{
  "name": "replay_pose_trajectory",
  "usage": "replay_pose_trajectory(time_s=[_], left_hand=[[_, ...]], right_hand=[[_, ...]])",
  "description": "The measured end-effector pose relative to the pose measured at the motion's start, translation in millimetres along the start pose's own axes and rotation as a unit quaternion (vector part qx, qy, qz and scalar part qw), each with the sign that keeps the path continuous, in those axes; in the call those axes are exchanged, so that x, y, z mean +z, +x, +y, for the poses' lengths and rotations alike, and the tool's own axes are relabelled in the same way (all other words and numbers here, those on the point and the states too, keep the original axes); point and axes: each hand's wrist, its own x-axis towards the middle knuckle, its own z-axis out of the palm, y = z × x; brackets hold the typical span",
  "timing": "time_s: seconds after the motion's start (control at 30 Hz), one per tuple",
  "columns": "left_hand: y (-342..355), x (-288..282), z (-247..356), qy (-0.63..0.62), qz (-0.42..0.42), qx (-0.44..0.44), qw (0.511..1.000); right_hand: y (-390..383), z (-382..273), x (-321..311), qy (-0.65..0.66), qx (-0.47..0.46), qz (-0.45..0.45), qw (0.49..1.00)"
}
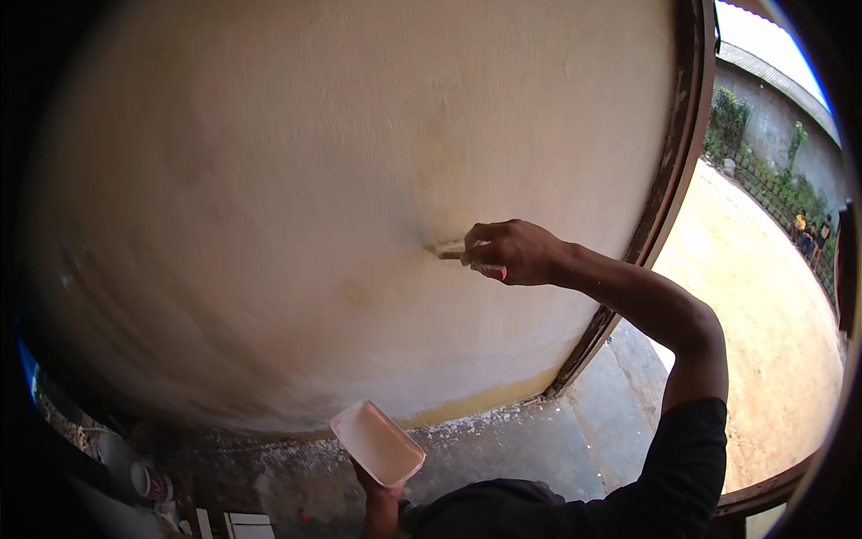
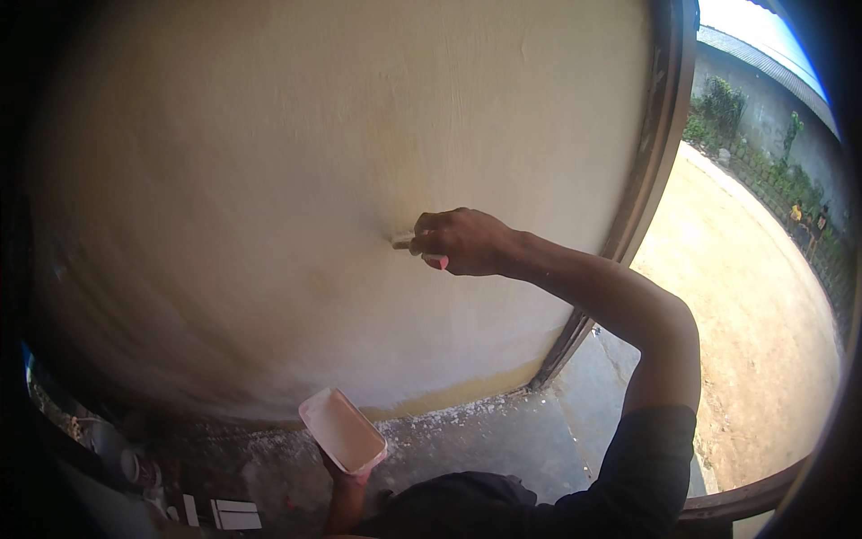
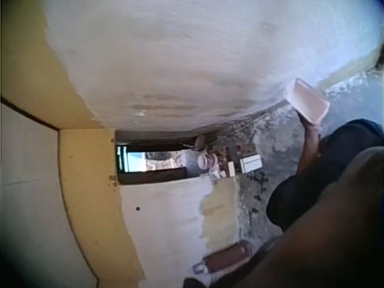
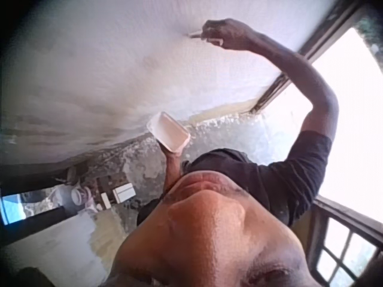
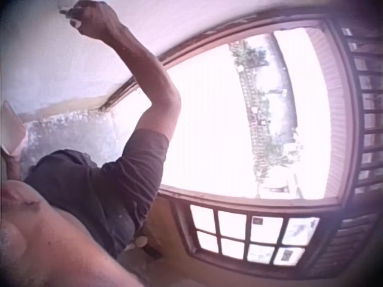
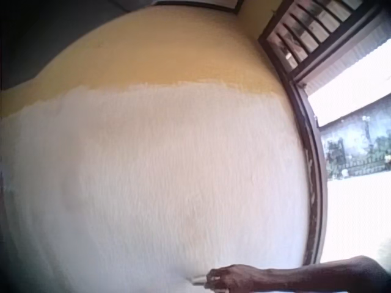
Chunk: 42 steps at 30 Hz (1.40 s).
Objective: The person paints a wall using a brush, repeatedly dipping the brush into a tray of liquid and applying it to the surface.
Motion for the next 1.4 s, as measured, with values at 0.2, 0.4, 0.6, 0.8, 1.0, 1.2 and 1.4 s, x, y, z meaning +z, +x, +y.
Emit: replay_pose_trajectory(time_s=[0.2, 0.4, 0.6, 0.8, 1.0, 1.2, 1.4], left_hand=[[-4.2, -9.6, -11.0, -0.047, 0.006, -0.031, 0.998], [-10.9, -22.5, -9.0, -0.060, 0.042, -0.018, 0.997], [-17.2, -16.7, -2.6, -0.016, 0.005, -0.019, 1.000], [-27.0, -1.3, 1.1, -0.011, 0.040, -0.026, 0.999], [-31.5, -27.7, 1.3, -0.034, 0.001, -0.058, 0.998], [-34.7, -28.8, -1.5, -0.053, -0.002, -0.051, 0.997], [-36.1, -29.9, -9.4, -0.075, 0.004, -0.060, 0.995]], right_hand=[[55.6, -10.4, -147.9, -0.001, 0.120, 0.055, 0.991], [81.1, -1.5, -185.5, -0.297, -0.126, 0.232, 0.918], [35.3, 14.2, -22.3, -0.473, -0.154, 0.181, 0.848], [-44.9, 2.0, 127.2, -0.452, -0.143, 0.088, 0.876], [-53.8, -43.5, 145.1, -0.300, -0.113, 0.065, 0.945], [16.7, -21.0, 17.8, -0.078, 0.038, -0.086, 0.993], [88.3, -27.5, -139.7, -0.026, 0.156, 0.072, 0.985]])
